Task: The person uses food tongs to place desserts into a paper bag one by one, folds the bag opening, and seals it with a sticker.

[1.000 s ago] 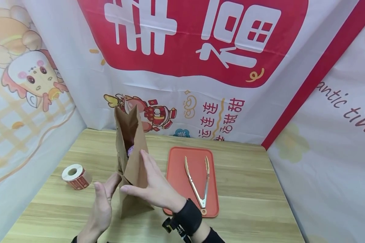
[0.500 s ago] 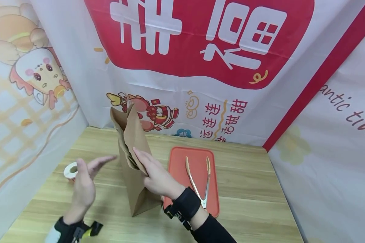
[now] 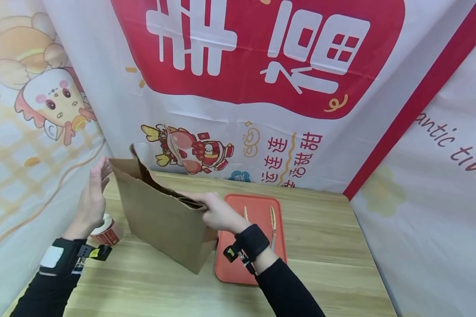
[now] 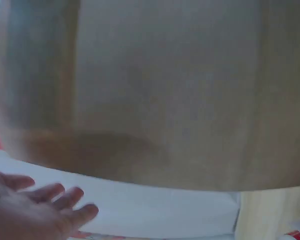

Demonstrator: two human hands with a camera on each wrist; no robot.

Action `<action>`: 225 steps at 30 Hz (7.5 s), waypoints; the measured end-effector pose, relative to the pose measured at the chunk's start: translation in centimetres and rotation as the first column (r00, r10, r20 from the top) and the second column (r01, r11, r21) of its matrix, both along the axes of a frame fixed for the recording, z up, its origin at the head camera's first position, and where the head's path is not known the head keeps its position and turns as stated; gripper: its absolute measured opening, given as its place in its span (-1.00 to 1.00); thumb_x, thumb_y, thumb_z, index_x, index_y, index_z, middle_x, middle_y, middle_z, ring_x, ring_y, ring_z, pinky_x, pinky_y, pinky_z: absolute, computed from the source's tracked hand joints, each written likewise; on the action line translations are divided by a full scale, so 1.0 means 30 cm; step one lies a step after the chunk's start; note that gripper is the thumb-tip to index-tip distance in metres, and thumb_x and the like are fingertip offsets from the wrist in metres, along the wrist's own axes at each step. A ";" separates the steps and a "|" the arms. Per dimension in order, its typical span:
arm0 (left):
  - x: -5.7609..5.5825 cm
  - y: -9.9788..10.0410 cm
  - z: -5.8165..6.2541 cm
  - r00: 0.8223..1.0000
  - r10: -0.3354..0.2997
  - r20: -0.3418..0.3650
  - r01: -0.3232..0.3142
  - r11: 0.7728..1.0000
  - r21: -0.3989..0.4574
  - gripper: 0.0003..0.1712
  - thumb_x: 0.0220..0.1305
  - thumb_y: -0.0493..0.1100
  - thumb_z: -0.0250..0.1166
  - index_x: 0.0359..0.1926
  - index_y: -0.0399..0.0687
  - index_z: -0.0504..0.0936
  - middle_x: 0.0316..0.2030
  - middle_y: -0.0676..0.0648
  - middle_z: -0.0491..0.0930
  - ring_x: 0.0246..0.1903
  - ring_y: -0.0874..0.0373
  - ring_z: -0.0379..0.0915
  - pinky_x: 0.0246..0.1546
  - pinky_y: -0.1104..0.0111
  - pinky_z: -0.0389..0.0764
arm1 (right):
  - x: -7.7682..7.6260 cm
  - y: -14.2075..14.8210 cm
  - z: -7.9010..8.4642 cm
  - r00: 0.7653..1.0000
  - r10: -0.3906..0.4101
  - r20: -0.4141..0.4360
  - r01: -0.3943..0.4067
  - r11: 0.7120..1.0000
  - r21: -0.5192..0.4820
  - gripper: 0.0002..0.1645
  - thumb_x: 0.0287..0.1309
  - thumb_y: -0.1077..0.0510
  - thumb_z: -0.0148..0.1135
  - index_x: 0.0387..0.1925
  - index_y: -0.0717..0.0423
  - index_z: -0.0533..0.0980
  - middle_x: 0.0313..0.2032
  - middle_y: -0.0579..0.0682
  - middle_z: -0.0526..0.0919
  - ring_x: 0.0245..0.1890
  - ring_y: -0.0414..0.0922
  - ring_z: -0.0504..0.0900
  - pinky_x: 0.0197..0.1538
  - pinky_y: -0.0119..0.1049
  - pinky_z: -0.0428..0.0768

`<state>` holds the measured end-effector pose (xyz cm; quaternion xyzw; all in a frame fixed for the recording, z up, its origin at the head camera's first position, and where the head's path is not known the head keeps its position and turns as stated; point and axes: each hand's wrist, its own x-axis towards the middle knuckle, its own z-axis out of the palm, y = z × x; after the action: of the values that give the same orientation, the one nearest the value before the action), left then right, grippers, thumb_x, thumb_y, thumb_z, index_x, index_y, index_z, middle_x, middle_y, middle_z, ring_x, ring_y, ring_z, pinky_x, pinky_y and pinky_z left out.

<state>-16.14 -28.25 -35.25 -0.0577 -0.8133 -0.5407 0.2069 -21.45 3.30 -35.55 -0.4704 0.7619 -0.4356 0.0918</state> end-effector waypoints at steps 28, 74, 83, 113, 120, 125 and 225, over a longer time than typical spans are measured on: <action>0.054 -0.049 -0.079 0.931 -0.261 -0.255 0.164 0.924 -0.345 -0.34 -0.14 -0.76 0.31 0.00 -0.19 0.68 -0.05 -0.14 0.65 0.02 0.23 0.52 0.05 0.54 0.39 | -0.038 0.215 0.025 0.974 -0.007 0.228 -0.023 0.992 0.127 -0.22 0.31 -0.16 0.22 0.47 -0.13 0.21 0.41 -0.22 0.22 0.39 -0.23 0.13 0.33 0.03 0.18; 0.002 0.325 -0.037 0.979 -0.106 -0.177 -0.060 0.674 -0.736 -0.57 -0.02 -0.19 0.58 -0.11 -0.23 0.68 -0.17 -0.19 0.67 -0.16 -0.13 0.59 -0.09 0.01 0.53 | 0.049 -0.096 0.021 0.775 -0.273 -0.570 0.515 0.796 0.319 -0.73 0.15 -0.08 0.42 -0.39 -0.03 0.54 -0.54 -0.17 0.47 -0.50 -0.21 0.47 -0.45 -0.32 0.44; -0.009 0.261 -0.051 0.987 -0.097 -0.128 -0.028 0.682 -0.731 -0.53 0.00 -0.06 0.59 -0.08 -0.15 0.69 -0.16 -0.14 0.69 -0.20 -0.07 0.62 -0.19 0.05 0.56 | 0.015 -0.045 0.015 0.785 -0.350 -0.510 0.534 0.800 0.272 -0.67 0.08 -0.14 0.45 -0.57 -0.11 0.53 -0.66 -0.26 0.46 -0.63 -0.32 0.44 -0.58 -0.37 0.41; -0.041 0.230 -0.046 0.982 -0.176 -0.070 0.060 0.640 -0.766 -0.67 -0.04 -0.09 0.60 -0.24 -0.11 0.75 -0.36 -0.04 0.71 -0.37 0.05 0.62 -0.36 0.14 0.58 | 0.012 -0.025 0.007 0.755 -0.160 -0.637 0.491 0.781 0.387 -0.66 0.11 -0.12 0.44 -0.53 -0.02 0.54 -0.64 -0.18 0.49 -0.54 -0.20 0.54 -0.13 -0.13 0.49; -0.061 0.281 -0.060 0.980 -0.195 -0.046 0.100 0.679 -0.728 -0.78 -0.01 -0.13 0.58 -0.30 0.03 0.75 -0.41 0.09 0.67 -0.43 0.19 0.57 -0.44 0.25 0.54 | 0.004 -0.072 -0.008 0.851 -0.168 -0.498 0.366 0.869 0.333 -0.81 0.23 0.02 0.36 -0.47 -0.04 0.61 -0.56 -0.20 0.56 -0.52 -0.27 0.53 -0.44 -0.35 0.48; -0.057 0.240 -0.079 0.975 -0.215 -0.054 0.110 0.683 -0.722 -0.81 0.03 -0.08 0.57 -0.32 0.12 0.73 -0.42 0.16 0.66 -0.45 0.26 0.55 -0.49 0.28 0.52 | -0.004 -0.065 -0.019 0.849 -0.149 -0.508 0.343 0.885 0.314 -0.85 0.24 -0.01 0.34 -0.42 -0.09 0.67 -0.54 -0.24 0.58 -0.53 -0.32 0.50 -0.49 -0.37 0.44; -0.067 -0.031 -0.127 0.945 -0.295 -0.143 0.122 0.722 -0.681 -0.79 0.10 -0.32 0.46 -0.25 0.06 0.82 -0.34 0.04 0.73 -0.73 0.48 0.13 -0.75 0.45 0.18 | -0.018 0.186 -0.035 0.868 -0.221 -0.445 0.331 0.925 0.186 -0.92 0.22 0.14 0.37 -0.39 -0.01 0.73 -0.71 -0.28 0.42 -0.75 -0.39 0.25 -0.64 -0.43 0.25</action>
<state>-18.15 -29.17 -39.06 -0.2844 -0.9085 -0.2250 0.2074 -22.00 8.89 -36.58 -0.4216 0.8734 -0.2317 -0.0765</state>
